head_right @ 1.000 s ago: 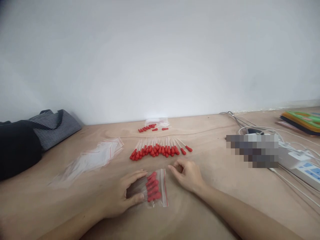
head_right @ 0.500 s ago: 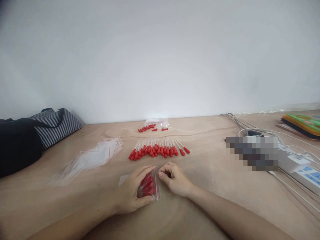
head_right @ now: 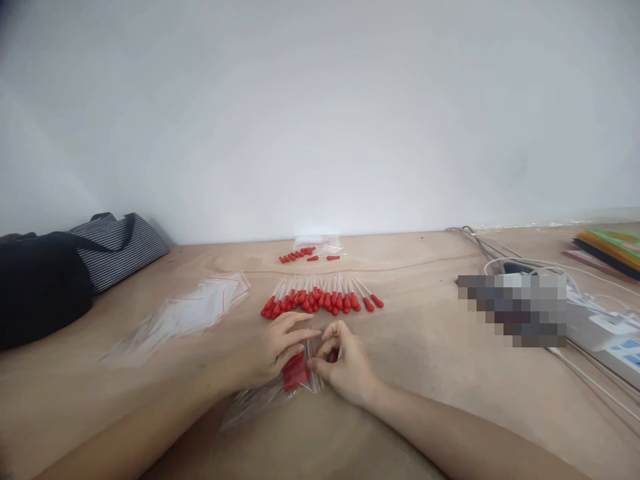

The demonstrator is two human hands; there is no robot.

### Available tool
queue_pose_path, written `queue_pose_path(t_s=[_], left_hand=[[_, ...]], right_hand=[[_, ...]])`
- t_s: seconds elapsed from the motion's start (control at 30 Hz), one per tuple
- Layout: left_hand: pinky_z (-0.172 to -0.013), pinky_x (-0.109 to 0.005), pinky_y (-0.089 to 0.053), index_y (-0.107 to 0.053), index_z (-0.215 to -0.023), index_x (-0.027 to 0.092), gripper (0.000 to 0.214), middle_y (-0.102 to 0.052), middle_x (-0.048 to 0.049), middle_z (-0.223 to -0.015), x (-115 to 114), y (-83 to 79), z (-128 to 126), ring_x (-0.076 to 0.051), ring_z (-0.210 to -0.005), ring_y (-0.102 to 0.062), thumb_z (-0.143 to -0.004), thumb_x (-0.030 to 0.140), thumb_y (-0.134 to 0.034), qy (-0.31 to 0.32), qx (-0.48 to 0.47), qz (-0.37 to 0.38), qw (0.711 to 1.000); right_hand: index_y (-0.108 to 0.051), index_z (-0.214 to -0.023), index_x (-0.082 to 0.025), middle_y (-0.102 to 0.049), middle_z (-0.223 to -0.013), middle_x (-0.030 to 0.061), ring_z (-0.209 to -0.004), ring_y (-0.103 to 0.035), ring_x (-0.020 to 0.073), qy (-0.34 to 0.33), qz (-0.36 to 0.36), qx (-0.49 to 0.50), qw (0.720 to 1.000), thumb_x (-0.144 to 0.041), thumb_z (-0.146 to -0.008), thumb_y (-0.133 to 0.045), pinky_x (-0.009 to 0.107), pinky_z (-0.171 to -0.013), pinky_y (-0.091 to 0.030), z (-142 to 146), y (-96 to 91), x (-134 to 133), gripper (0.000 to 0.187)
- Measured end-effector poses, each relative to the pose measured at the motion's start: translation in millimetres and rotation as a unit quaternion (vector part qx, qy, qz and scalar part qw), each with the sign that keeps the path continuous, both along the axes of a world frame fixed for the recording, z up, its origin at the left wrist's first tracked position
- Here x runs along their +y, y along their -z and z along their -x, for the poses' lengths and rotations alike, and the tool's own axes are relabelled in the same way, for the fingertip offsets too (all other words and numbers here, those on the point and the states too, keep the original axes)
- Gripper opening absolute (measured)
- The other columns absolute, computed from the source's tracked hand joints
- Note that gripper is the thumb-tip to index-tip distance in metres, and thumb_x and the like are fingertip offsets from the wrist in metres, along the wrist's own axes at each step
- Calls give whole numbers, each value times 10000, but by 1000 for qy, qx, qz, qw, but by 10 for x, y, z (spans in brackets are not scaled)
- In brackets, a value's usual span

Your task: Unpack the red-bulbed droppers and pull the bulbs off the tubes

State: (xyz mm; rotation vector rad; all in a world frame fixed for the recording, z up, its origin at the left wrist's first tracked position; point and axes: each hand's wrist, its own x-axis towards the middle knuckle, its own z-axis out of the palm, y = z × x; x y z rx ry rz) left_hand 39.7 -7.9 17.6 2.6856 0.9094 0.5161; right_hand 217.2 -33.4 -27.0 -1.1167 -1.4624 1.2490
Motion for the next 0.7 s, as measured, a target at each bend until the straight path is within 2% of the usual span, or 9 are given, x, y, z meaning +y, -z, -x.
queue_pose_path(t_s=[0.1,0.2,0.3,0.4,0.47,0.57,0.7], left_hand=[[-919,-360,-372,-609,-938,211,238,-500,-68,-1148,146,-89,-51,-206,-1084,-428,-825,113,-424,69,37,-23,997],[-859,-317,-399,-609,-764,182,110,-556,-54,-992,246,-154,-100,-188,-964,-479,-793,144,-510,103,56,-30,993],[-821,-304,-398,-582,-712,176,107,-576,-33,-841,286,-144,-120,-167,-850,-496,-800,178,-523,130,58,-52,988],[-822,-306,-383,-568,-708,176,168,-586,-30,-774,283,-73,-111,-163,-829,-498,-835,170,-458,153,49,-72,984],[-817,-306,-380,-570,-715,175,203,-595,-38,-766,272,-17,-100,-167,-840,-499,-849,162,-418,153,38,-80,984],[-808,-306,-380,-581,-727,178,248,-606,-44,-764,264,46,-87,-168,-843,-501,-859,147,-373,143,19,-84,986],[-797,-303,-384,-587,-725,178,262,-609,-46,-788,270,80,-76,-163,-841,-502,-851,132,-362,130,-4,-86,988]], right_hand=[[-313,-767,-222,-549,-527,-88,-456,-447,72,12,-8,7,1000,-256,-612,-647,190,-460,-302,8,-12,-27,369],[-311,-766,-221,-555,-534,-85,-446,-438,68,7,-6,7,1000,-251,-613,-648,186,-447,-298,13,-25,-47,372],[-356,-792,-214,-548,-531,-80,-439,-435,72,0,-26,-22,999,-279,-643,-632,193,-443,-309,-9,-40,-51,321],[-465,-807,-193,-562,-572,-43,-509,-482,92,-6,-84,-106,991,-292,-744,-536,221,-511,-356,-87,-69,-34,137],[-538,-781,-189,-589,-636,-15,-603,-518,112,-22,-145,-179,973,-252,-775,-498,257,-606,-382,-163,-93,-10,74],[-593,-724,-206,-606,-691,-9,-699,-520,132,-58,-246,-257,933,-181,-754,-527,308,-712,-365,-263,-120,29,77],[-623,-724,-219,-601,-687,-9,-692,-487,128,-87,-331,-275,898,-169,-742,-568,308,-696,-341,-297,-124,53,76]])
